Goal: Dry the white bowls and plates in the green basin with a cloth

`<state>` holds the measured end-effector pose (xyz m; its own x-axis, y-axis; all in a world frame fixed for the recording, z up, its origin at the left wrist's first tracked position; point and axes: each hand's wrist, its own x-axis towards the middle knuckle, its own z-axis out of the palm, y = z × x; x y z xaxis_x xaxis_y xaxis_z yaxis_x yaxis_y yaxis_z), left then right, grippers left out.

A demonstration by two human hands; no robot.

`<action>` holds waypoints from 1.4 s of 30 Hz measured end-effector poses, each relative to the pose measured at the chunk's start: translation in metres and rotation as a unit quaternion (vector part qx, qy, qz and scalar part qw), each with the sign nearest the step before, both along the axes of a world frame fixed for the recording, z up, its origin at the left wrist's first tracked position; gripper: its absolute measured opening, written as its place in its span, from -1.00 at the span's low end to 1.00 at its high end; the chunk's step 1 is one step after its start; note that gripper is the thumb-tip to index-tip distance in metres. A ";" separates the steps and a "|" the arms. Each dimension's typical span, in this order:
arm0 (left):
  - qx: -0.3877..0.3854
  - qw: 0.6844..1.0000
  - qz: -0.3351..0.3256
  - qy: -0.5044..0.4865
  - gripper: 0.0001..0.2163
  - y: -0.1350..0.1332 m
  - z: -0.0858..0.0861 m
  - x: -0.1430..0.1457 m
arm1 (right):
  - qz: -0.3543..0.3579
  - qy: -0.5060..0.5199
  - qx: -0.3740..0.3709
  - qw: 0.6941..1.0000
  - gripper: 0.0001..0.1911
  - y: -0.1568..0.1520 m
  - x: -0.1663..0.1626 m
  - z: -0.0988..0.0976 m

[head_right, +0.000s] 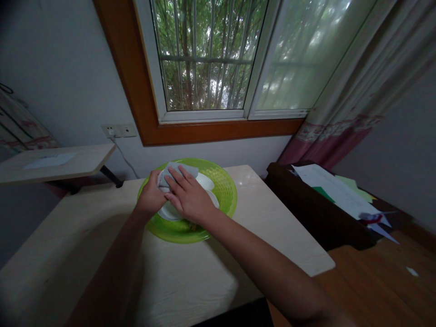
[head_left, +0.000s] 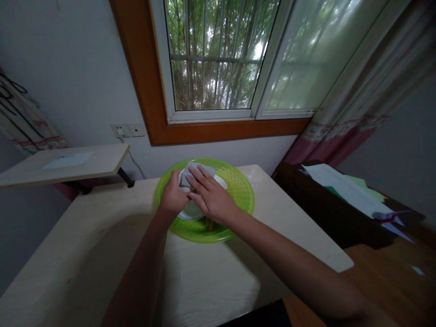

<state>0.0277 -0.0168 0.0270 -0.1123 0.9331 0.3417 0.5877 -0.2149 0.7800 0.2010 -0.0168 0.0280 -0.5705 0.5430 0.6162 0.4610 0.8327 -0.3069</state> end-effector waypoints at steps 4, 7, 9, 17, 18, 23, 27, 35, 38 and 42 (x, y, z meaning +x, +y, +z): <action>0.011 1.000 0.002 0.002 -0.53 0.000 0.000 0.000 | 0.011 0.005 0.001 1.000 -0.43 0.007 0.003 -0.002; 0.000 1.000 0.028 0.000 -0.47 0.000 0.002 0.001 | -0.006 0.059 -0.040 0.997 -0.45 0.014 0.008 -0.006; -0.008 0.999 0.035 -0.018 -0.44 0.000 0.002 0.001 | -0.017 0.105 -0.083 0.991 -0.47 0.018 0.011 -0.008; -0.017 0.997 0.042 -0.069 -0.39 0.001 -0.003 0.000 | -0.028 0.284 -0.273 0.919 -0.43 0.027 0.009 -0.015; -0.021 0.997 0.043 -0.068 -0.39 0.001 -0.002 0.001 | -0.032 0.291 -0.282 0.914 -0.42 0.027 0.008 -0.016; -0.022 0.999 0.032 -0.032 -0.41 -0.003 0.003 0.006 | -0.080 0.241 -0.215 0.943 -0.42 0.020 0.004 -0.013; -0.027 1.000 0.009 -0.008 -0.50 -0.003 0.002 0.006 | -0.055 0.107 -0.081 0.989 -0.47 0.005 0.000 -0.004; 0.002 1.000 0.002 0.001 -0.53 0.001 -0.003 0.005 | -0.023 0.065 -0.041 0.997 -0.49 0.006 0.000 -0.003; -0.011 1.000 0.013 -0.026 -0.45 0.000 0.000 0.005 | -0.027 0.155 -0.113 0.981 -0.50 0.013 0.005 -0.007; 0.000 0.997 0.017 -0.078 -0.41 0.002 -0.004 0.002 | -0.031 0.272 -0.251 0.928 -0.47 0.019 0.009 -0.012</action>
<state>0.0296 -0.0143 0.0232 -0.1956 0.9277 0.3180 0.4670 -0.1970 0.8620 0.2095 0.0025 0.0159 -0.2063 0.8610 0.4650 0.1658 0.4991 -0.8506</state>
